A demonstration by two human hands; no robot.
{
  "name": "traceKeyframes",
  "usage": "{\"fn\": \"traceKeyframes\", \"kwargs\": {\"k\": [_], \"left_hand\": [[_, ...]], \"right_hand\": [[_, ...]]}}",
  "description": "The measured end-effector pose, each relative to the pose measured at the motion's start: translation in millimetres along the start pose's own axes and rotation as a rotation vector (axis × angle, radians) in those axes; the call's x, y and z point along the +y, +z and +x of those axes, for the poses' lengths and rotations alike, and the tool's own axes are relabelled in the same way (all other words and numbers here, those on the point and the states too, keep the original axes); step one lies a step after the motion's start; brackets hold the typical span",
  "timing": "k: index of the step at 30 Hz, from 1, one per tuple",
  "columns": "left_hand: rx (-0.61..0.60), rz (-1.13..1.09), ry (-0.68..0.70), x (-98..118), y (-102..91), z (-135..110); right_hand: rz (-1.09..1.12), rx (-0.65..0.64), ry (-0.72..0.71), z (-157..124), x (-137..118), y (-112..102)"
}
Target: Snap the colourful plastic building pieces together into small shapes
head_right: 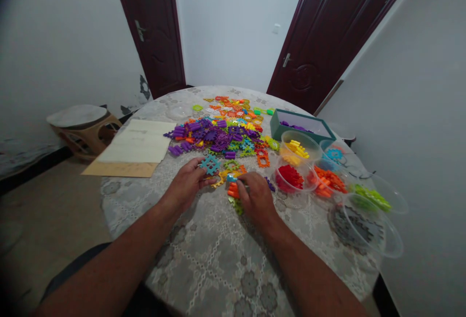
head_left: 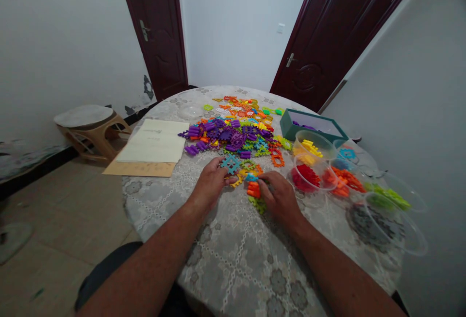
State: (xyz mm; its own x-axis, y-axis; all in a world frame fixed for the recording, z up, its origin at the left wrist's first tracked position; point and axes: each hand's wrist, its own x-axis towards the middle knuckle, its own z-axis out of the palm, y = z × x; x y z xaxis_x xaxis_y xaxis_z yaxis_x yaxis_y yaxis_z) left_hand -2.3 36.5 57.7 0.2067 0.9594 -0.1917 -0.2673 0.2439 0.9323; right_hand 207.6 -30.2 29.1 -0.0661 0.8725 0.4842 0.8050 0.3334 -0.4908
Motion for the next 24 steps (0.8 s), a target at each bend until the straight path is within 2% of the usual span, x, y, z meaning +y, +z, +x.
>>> {"fn": "traceKeyframes", "kwargs": {"k": [7, 12, 17, 20, 22, 24], "left_hand": [[-0.023, 0.042, -0.015, 1, 5.0, -1], [-0.039, 0.055, -0.009, 0, 5.8, -3], [-0.160, 0.087, -0.011, -6, 9.1, -9], [-0.248, 0.230, 0.006, -11, 12.4, -15], [-0.259, 0.369, 0.046, -15, 13.7, -18], [-0.256, 0.414, 0.059, -17, 14.2, -19]], "right_hand": [[0.354, 0.155, 0.281, 4, 16, 3], [0.518, 0.212, 0.480, 5, 12, -1], [0.617, 0.126, 0.464, 3, -2, 1], [0.624, 0.059, 0.439, 2, -8, 7], [0.638, 0.009, 0.423, 2, -10, 10], [0.634, -0.019, 0.404, 4, -11, 9]]}}
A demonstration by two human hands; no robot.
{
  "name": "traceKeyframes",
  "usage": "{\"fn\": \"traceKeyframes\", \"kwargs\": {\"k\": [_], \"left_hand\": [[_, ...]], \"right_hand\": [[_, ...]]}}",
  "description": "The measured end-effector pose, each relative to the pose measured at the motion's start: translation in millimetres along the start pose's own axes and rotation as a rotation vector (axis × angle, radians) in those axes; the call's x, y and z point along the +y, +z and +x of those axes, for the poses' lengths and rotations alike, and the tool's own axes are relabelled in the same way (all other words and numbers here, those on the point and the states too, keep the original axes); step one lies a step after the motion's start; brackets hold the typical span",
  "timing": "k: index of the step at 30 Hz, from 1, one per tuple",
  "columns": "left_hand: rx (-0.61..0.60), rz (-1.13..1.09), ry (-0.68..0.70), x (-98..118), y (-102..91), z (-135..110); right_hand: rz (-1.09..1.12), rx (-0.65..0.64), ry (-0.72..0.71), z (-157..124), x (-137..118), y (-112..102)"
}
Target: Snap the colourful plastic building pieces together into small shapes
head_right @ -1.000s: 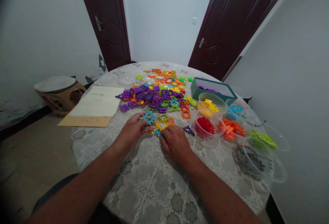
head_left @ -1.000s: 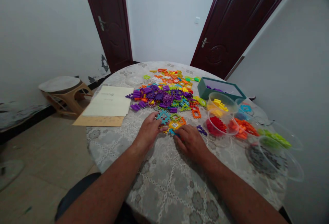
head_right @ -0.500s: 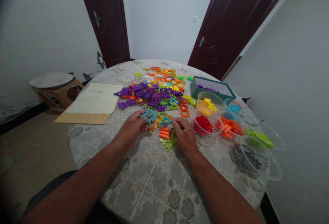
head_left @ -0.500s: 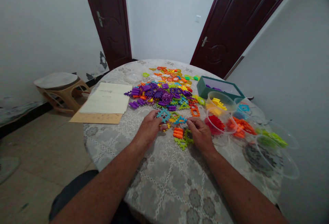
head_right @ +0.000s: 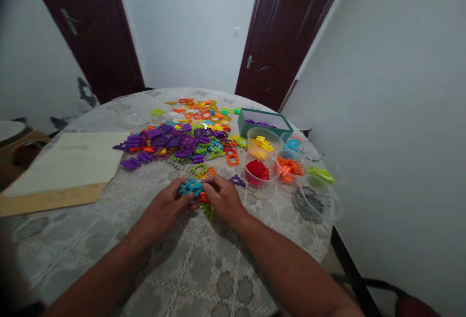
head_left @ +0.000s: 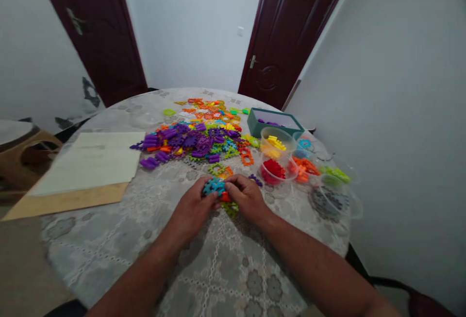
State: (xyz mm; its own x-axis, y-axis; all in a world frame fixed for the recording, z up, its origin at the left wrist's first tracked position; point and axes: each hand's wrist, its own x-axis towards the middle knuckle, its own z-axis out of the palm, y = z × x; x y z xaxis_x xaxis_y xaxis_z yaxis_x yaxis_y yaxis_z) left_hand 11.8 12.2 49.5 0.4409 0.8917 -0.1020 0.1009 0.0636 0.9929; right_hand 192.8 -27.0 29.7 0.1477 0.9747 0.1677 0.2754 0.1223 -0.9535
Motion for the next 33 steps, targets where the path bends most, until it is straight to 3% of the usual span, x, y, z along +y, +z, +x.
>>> {"fn": "traceKeyframes", "kwargs": {"k": [6, 9, 11, 16, 22, 26, 30, 33], "left_hand": [[0.093, -0.286, -0.113, 5, -5.9, 3], [0.174, -0.395, -0.149, 8, -11.2, 4], [0.142, -0.397, -0.150, 8, -12.6, 3], [-0.129, -0.194, -0.077, 9, -5.5, -1], [-0.214, -0.099, -0.029, 12, 1.1, -6], [-0.187, 0.021, 0.038, 8, -4.0, -2], [0.051, 0.263, 0.109, 3, -13.0, 6], [0.132, 0.352, 0.148, 3, -16.5, 9]], "right_hand": [[-0.417, 0.039, -0.231, 3, -14, -22], [-0.563, 0.022, -0.252, 1, -21, -32], [-0.505, 0.008, -0.208, -1, -24, -31], [-0.198, -0.112, -0.055, -6, -20, -16], [-0.128, -0.158, 0.045, -7, -28, -23], [-0.316, -0.061, -0.013, -3, -64, -69], [-0.769, 0.121, -0.130, 19, -89, -158], [-1.190, 0.312, 0.030, 48, -89, -228]]}}
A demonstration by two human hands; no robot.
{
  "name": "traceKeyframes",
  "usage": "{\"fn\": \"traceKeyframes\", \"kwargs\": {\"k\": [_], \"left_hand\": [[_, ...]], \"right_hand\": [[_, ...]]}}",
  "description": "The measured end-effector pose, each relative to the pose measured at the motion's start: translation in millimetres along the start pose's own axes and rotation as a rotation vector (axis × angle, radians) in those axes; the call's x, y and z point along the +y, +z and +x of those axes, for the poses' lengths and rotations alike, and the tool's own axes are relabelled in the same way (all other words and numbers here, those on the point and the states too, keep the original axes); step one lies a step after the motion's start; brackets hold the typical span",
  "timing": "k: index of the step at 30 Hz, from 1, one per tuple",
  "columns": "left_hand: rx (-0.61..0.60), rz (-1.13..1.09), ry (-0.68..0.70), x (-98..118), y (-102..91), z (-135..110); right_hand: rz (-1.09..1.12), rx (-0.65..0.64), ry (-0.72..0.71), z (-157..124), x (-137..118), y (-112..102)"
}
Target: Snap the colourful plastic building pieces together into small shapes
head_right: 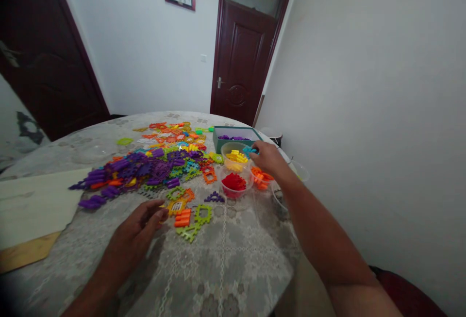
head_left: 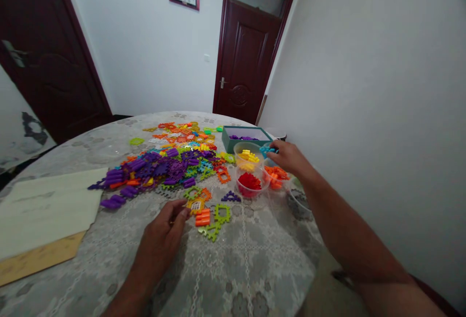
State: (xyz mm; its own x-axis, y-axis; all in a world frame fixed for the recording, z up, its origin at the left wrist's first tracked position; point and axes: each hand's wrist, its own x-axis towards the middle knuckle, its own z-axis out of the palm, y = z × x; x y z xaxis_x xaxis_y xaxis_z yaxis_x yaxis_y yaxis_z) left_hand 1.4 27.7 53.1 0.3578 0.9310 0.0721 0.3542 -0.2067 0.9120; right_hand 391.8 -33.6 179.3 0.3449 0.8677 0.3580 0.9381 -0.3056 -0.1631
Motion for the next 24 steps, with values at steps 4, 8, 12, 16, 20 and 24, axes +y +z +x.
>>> {"fn": "traceKeyframes", "kwargs": {"k": [4, 8, 12, 16, 20, 24], "left_hand": [[-0.002, 0.077, 0.071, 0, 0.0, 1], [-0.018, 0.226, 0.270, -8, 3.4, 0], [-0.027, 0.412, 0.525, -13, 9.0, -7], [-0.192, 0.561, 0.664, -10, 18.2, -18], [-0.310, 0.665, 0.644, -12, 27.8, -23], [-0.299, 0.725, 0.614, -16, 29.3, -21]], "right_hand": [[-0.238, -0.026, 0.209, 39, 52, 0], [-0.276, -0.012, 0.279, 44, 65, 9], [-0.184, 0.093, 0.155, 16, 30, 18], [0.188, -0.078, -0.220, -51, -44, 40], [0.118, -0.311, -0.395, -105, -104, 84], [-0.145, -0.403, -0.234, -112, -126, 121]]}}
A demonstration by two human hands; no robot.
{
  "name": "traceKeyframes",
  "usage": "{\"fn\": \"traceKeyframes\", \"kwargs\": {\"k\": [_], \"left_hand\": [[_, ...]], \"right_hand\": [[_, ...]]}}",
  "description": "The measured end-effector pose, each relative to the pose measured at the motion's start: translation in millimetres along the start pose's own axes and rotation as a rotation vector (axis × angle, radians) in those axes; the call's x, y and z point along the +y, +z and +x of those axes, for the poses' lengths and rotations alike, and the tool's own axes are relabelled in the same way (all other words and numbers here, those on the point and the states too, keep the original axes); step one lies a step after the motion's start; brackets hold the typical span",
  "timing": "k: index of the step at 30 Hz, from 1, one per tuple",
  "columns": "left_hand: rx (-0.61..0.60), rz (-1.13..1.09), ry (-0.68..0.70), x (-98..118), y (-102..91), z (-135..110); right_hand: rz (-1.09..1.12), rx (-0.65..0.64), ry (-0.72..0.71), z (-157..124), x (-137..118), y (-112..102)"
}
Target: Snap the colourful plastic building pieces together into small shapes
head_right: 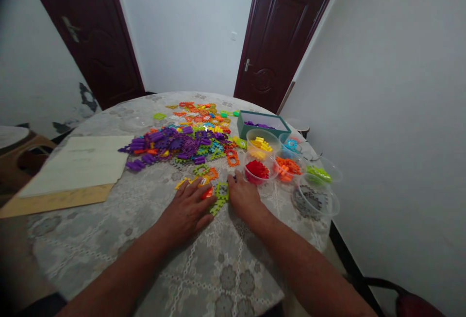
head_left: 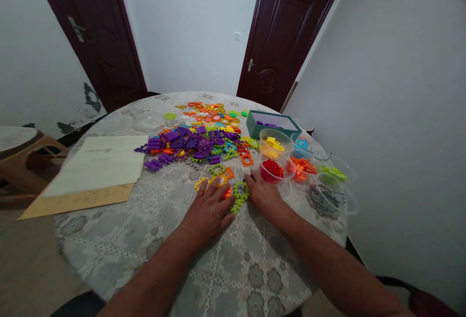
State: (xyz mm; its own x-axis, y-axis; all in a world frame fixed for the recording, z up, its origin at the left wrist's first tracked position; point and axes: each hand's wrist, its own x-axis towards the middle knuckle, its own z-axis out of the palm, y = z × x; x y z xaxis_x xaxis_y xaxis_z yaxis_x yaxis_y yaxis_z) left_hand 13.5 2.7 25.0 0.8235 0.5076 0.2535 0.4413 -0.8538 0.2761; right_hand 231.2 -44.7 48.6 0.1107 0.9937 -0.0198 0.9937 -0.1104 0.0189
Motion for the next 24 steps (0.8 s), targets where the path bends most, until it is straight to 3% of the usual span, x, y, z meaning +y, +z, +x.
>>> {"fn": "traceKeyframes", "kwargs": {"k": [6, 13, 19, 24], "left_hand": [[0.075, 0.033, -0.038, -8, -5.4, -4], [0.107, 0.114, -0.048, -10, -16.3, -1], [0.015, 0.177, -0.045, -13, -19.9, 3], [-0.034, 0.119, -0.026, -19, -21.2, 2]], "right_hand": [[-0.042, -0.031, 0.070, 5, -4, -1], [0.218, 0.074, -0.005, -3, 3, -10], [0.539, 0.136, -0.149, -15, 19, -41], [0.704, 0.233, -0.047, -29, 46, -65]]}}
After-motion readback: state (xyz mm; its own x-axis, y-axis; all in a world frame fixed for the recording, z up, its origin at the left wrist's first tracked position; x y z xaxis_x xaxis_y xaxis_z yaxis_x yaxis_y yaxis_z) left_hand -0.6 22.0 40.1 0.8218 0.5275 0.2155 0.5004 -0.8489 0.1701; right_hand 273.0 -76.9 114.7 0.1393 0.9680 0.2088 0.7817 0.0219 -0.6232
